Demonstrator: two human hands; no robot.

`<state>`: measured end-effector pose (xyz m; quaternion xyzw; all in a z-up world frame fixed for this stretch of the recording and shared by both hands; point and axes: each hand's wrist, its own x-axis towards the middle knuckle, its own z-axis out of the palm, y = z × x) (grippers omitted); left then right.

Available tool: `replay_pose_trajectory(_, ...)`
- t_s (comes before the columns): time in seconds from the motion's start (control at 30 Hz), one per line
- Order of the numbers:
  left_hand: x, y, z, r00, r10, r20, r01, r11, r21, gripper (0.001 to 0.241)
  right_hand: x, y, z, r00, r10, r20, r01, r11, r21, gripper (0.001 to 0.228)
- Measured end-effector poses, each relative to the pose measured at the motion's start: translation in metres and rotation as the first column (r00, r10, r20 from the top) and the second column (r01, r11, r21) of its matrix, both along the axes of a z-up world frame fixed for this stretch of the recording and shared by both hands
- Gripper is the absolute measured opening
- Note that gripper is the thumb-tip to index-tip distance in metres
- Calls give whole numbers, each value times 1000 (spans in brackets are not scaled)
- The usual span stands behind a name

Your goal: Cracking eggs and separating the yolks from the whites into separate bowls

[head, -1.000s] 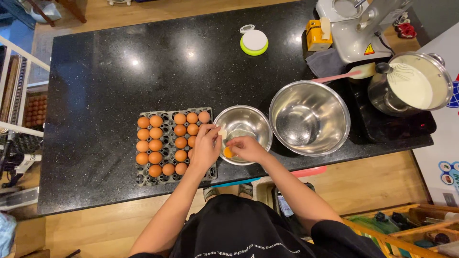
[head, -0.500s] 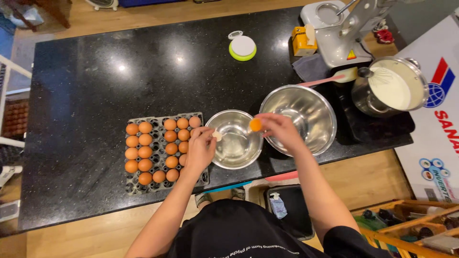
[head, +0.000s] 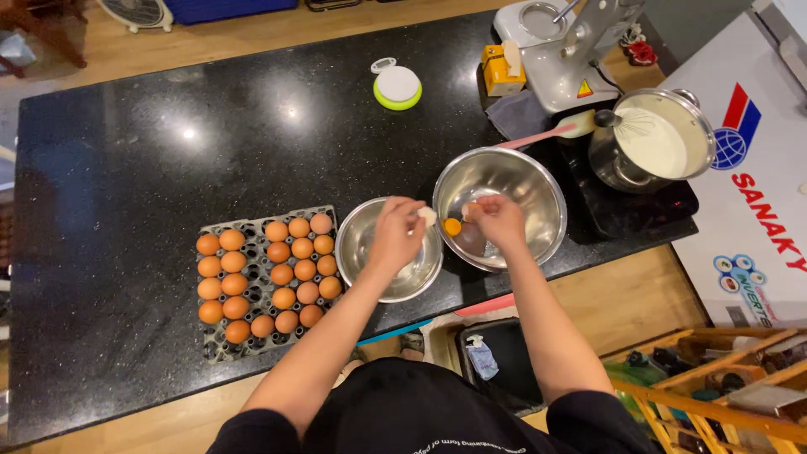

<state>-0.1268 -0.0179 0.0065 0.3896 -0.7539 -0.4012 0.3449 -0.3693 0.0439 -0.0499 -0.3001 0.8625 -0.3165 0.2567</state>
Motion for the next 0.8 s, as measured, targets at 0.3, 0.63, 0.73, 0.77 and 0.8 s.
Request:
replay_pose_trajectory(0.3, -57, 34, 51, 969, -183, 167, 219, 947, -234, 23, 30, 43, 44, 566, 10, 824, 410, 864, -292, 13)
replay_pose_trajectory(0.63, 140, 20, 14, 936, -235, 261, 309, 905, -293, 45, 2, 252, 22, 313, 16, 950, 664, 711, -231, 18)
replay_pose_trajectory(0.73, 186, 28, -3, 699, 3, 715, 233, 944, -232, 36, -5, 308, -69, 524, -389, 758, 549, 834, 48, 32)
replay_pose_trajectory(0.77, 192, 30, -17, 615, 60, 786, 215, 946, -240, 47, -5, 319, -98, 639, -542, 546, 608, 791, 74, 34)
replay_pose_trajectory(0.8, 198, 33, -31, 522, 115, 845, 199, 947, -252, 58, -4, 331, -126, 699, -654, 291, 664, 744, 75, 44)
